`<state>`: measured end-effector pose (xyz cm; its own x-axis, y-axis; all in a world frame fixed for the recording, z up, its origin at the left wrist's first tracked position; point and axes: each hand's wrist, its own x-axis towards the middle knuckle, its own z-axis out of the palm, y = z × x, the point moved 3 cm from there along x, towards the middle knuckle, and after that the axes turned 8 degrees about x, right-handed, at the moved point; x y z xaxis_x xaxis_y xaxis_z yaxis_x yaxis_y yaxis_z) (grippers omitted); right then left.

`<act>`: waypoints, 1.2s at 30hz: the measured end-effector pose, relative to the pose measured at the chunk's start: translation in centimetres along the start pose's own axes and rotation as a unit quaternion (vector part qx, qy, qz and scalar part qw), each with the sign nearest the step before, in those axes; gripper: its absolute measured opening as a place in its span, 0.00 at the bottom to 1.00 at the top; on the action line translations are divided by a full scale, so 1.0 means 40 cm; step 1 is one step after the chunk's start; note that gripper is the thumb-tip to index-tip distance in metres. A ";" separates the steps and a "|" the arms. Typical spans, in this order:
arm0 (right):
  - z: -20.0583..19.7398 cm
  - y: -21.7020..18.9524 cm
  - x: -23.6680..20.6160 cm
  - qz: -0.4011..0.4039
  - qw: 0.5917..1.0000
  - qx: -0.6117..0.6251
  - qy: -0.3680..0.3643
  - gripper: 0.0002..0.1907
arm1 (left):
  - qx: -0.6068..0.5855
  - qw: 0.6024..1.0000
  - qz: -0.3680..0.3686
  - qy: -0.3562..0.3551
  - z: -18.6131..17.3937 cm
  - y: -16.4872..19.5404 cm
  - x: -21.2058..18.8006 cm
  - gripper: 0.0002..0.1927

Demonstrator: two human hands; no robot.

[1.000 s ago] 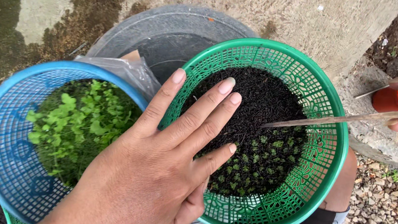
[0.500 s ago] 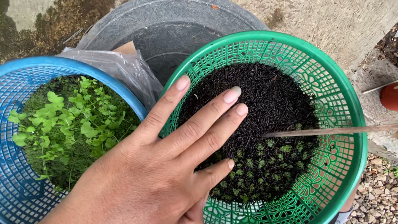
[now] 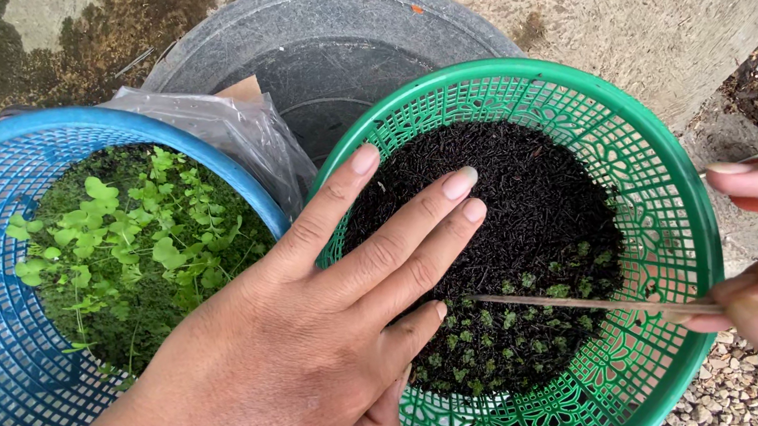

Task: The person uses a thin wooden stick to lift small seedlings from a blue basket and places them into a green basket filled with soil. The person repeats this process, carefully positioning each seedling into the soil.

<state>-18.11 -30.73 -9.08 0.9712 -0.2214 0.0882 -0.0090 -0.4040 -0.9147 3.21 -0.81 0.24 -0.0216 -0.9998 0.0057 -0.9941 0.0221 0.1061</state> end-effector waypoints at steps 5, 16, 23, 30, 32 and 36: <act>0.021 -0.039 0.024 -0.017 0.999 -0.034 -0.029 0.10 | 0.023 1.000 0.007 -0.012 0.001 0.004 0.002 0.33; 0.020 -0.054 0.040 -0.013 0.998 -0.044 -0.050 0.11 | 0.045 0.999 0.011 -0.015 0.001 0.007 -0.001 0.34; 0.026 -0.048 0.029 0.027 1.000 -0.009 -0.011 0.10 | -0.031 0.999 0.000 0.031 -0.007 0.001 -0.016 0.28; 0.014 -0.020 0.020 -0.016 1.000 -0.022 -0.008 0.05 | -0.014 0.999 -0.009 0.030 -0.007 -0.002 -0.013 0.31; 0.016 -0.014 0.026 -0.022 1.000 -0.020 0.000 0.04 | -0.013 1.000 -0.007 0.025 -0.003 -0.002 -0.009 0.31; 0.025 -0.027 0.041 -0.029 0.999 -0.021 -0.009 0.04 | -0.024 0.999 0.005 0.029 0.002 -0.002 -0.002 0.33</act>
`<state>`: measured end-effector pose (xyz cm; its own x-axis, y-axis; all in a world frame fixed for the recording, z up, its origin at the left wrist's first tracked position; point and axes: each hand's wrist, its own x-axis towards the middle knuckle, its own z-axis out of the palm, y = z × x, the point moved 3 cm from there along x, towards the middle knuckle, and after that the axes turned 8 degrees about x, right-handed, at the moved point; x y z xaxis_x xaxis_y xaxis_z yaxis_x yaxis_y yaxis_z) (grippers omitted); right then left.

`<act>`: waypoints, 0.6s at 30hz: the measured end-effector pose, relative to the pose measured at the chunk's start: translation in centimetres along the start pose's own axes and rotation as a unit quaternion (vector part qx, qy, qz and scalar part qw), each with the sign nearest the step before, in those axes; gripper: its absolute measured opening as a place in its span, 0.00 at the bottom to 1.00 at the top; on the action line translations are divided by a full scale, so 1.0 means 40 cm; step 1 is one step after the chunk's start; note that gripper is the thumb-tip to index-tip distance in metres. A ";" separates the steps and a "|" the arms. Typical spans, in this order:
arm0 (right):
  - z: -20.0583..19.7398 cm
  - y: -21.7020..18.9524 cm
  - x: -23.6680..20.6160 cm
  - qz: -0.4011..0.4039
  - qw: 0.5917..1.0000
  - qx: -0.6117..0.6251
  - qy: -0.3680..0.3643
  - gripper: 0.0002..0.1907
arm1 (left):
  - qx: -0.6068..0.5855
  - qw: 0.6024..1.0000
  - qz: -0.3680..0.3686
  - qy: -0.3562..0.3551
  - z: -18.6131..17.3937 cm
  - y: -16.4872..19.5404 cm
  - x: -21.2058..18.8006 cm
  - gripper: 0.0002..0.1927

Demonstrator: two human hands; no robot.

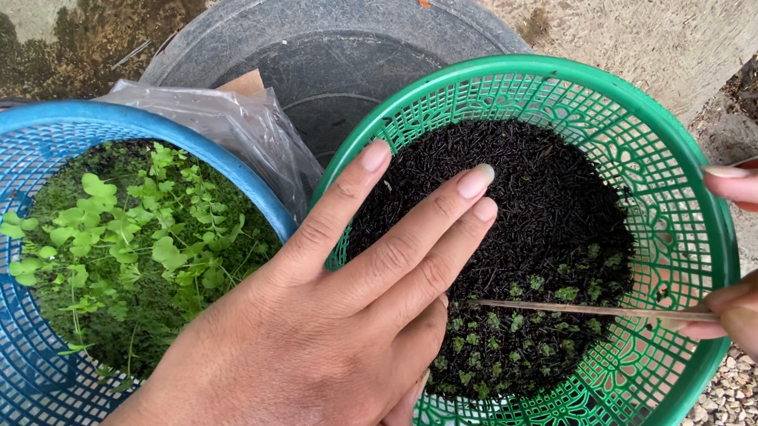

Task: The person uses a thin wooden stick to lift small seedlings from a blue basket and places them into a green basket filled with soil. The person repeats this process, carefully positioning each seedling into the soil.

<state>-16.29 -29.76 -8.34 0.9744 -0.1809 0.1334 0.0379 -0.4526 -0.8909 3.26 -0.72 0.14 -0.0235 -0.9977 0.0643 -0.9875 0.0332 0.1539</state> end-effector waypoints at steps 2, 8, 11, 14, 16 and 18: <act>0.010 -0.008 0.003 0.015 1.000 0.006 0.018 0.05 | 0.012 1.000 0.007 -0.004 0.002 0.000 0.002 0.35; 0.006 -0.008 0.007 0.024 1.000 0.012 -0.016 0.04 | 0.009 1.000 0.002 0.001 0.000 0.000 0.003 0.34; -0.001 0.005 -0.017 0.043 0.999 0.022 0.008 0.05 | 0.004 1.000 0.002 0.002 -0.001 0.000 0.004 0.33; -0.006 0.017 -0.040 0.037 0.999 -0.010 0.001 0.04 | 0.026 1.000 0.007 -0.001 0.000 0.000 0.007 0.36; -0.008 0.029 -0.052 0.051 0.998 0.011 0.035 0.03 | 0.028 1.000 0.008 -0.005 0.002 0.000 0.009 0.36; -0.011 0.040 -0.055 0.048 0.997 0.024 0.051 0.03 | 0.016 1.000 0.007 -0.005 0.003 0.000 0.010 0.35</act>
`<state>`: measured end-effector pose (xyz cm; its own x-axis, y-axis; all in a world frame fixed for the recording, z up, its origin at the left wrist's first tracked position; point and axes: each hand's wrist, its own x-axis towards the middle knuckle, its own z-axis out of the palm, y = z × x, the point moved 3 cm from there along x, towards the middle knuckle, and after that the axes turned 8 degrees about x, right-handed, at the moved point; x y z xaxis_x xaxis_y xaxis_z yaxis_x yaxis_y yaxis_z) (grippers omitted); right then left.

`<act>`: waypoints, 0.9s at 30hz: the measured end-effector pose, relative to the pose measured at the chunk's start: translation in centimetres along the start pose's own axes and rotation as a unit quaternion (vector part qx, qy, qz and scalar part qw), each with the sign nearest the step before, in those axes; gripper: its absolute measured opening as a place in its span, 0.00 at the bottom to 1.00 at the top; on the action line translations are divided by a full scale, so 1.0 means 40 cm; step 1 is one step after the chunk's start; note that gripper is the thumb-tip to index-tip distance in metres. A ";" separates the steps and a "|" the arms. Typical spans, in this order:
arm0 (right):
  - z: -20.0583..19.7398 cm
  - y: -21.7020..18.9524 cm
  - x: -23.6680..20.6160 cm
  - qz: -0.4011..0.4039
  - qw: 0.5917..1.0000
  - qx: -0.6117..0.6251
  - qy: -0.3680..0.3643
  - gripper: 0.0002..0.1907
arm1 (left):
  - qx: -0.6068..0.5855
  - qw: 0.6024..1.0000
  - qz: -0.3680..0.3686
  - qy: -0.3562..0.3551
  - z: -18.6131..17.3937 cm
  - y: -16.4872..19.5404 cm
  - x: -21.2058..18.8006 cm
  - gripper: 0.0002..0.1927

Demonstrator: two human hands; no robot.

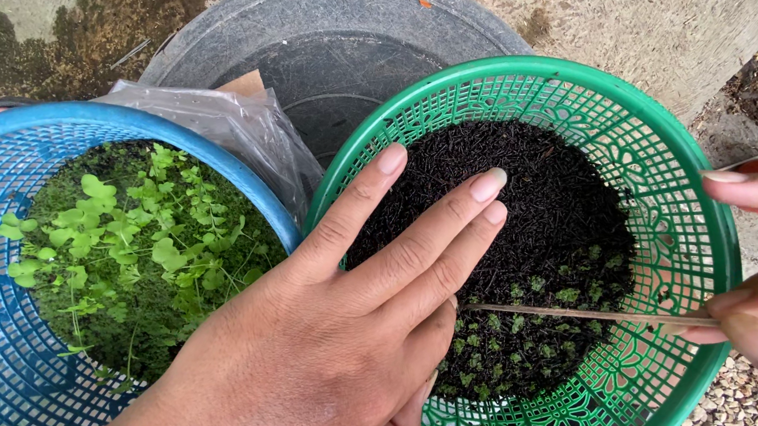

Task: The person uses a thin wooden stick to lift small seedlings from a blue basket and places them into a green basket filled with soil. The person repeats this process, carefully positioning each seedling into the soil.

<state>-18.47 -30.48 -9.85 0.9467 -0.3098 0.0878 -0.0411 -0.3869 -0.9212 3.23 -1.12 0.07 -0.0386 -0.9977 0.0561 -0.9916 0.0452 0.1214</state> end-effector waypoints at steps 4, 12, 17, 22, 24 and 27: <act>-0.010 0.011 0.016 -0.039 0.997 -0.051 -0.040 0.05 | -0.037 0.999 -0.004 0.007 -0.001 -0.003 0.000 0.30; -0.007 -0.004 0.027 -0.041 0.998 -0.025 -0.040 0.05 | -0.030 0.999 -0.006 0.010 -0.004 -0.001 -0.001 0.28; -0.007 -0.010 0.027 -0.051 0.997 -0.029 -0.040 0.04 | -0.020 1.000 -0.003 0.015 -0.003 -0.002 0.001 0.29; -0.017 0.004 0.020 -0.055 0.997 -0.028 -0.039 0.02 | -0.041 0.999 -0.008 0.011 -0.003 0.000 0.001 0.28; -0.020 0.008 0.018 -0.061 0.996 -0.043 -0.046 0.02 | -0.049 0.999 -0.008 0.011 -0.004 0.000 0.001 0.27; -0.018 0.005 0.013 -0.055 0.997 -0.022 -0.039 0.03 | -0.053 0.998 -0.007 0.012 -0.004 0.000 0.002 0.27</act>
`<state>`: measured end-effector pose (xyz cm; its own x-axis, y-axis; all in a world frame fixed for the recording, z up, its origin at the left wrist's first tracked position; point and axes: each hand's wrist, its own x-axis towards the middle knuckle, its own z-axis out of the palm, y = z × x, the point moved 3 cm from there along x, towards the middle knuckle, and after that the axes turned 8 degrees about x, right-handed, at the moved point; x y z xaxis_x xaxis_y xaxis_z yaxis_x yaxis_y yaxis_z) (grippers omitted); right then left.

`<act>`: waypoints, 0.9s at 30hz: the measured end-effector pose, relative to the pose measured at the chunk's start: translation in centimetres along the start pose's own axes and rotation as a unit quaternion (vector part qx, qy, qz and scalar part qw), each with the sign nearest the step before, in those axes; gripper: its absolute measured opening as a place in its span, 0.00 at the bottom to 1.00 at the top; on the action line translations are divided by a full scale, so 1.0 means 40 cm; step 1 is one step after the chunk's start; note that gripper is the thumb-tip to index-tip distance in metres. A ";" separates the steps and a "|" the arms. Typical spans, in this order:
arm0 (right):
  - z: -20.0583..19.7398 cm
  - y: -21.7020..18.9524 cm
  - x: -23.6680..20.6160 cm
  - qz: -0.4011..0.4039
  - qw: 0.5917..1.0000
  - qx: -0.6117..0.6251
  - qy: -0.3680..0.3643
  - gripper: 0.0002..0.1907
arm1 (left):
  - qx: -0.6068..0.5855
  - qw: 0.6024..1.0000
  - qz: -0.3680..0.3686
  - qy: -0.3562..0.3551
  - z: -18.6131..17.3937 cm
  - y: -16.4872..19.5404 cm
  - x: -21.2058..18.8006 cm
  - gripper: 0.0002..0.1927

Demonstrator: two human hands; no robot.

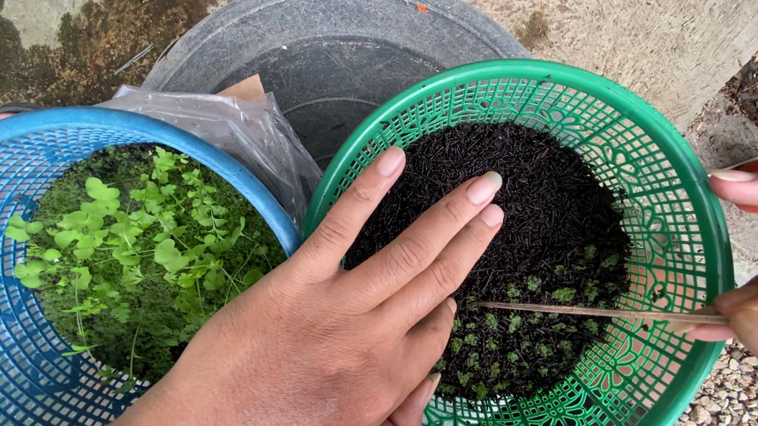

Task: The person uses a thin wooden stick to lift small seedlings from a blue basket and places them into a green basket filled with soil. The person repeats this process, carefully positioning each seedling into the soil.

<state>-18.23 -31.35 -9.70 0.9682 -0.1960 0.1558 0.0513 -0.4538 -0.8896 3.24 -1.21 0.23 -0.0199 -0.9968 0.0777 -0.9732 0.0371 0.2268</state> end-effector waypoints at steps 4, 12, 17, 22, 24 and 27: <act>0.002 -0.013 0.006 -0.014 1.000 -0.010 -0.006 0.05 | 0.017 1.000 -0.003 -0.019 0.001 0.000 -0.002 0.27; 0.001 -0.015 0.010 -0.040 0.998 -0.051 -0.013 0.07 | 0.001 1.000 -0.007 0.013 -0.001 0.001 -0.001 0.26; -0.002 -0.005 0.008 -0.018 1.000 -0.001 -0.017 0.07 | 0.012 1.000 -0.002 -0.018 0.000 0.002 0.003 0.26; -0.013 -0.003 0.014 -0.048 0.998 -0.030 -0.033 0.08 | 0.002 1.000 -0.009 0.007 -0.014 0.002 0.002 0.25; -0.015 0.001 0.010 -0.037 0.999 -0.022 -0.024 0.08 | 0.006 1.000 -0.016 0.009 -0.019 0.003 0.000 0.25; -0.015 0.006 0.000 -0.037 0.999 -0.021 -0.015 0.09 | 0.019 0.999 -0.025 -0.011 -0.023 0.008 -0.009 0.25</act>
<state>-18.36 -31.98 -9.66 0.9688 -0.1347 0.2080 0.1141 -0.5028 -0.8569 3.14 -0.78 1.18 0.0234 -0.9987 0.0452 -0.9813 -0.0143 0.1922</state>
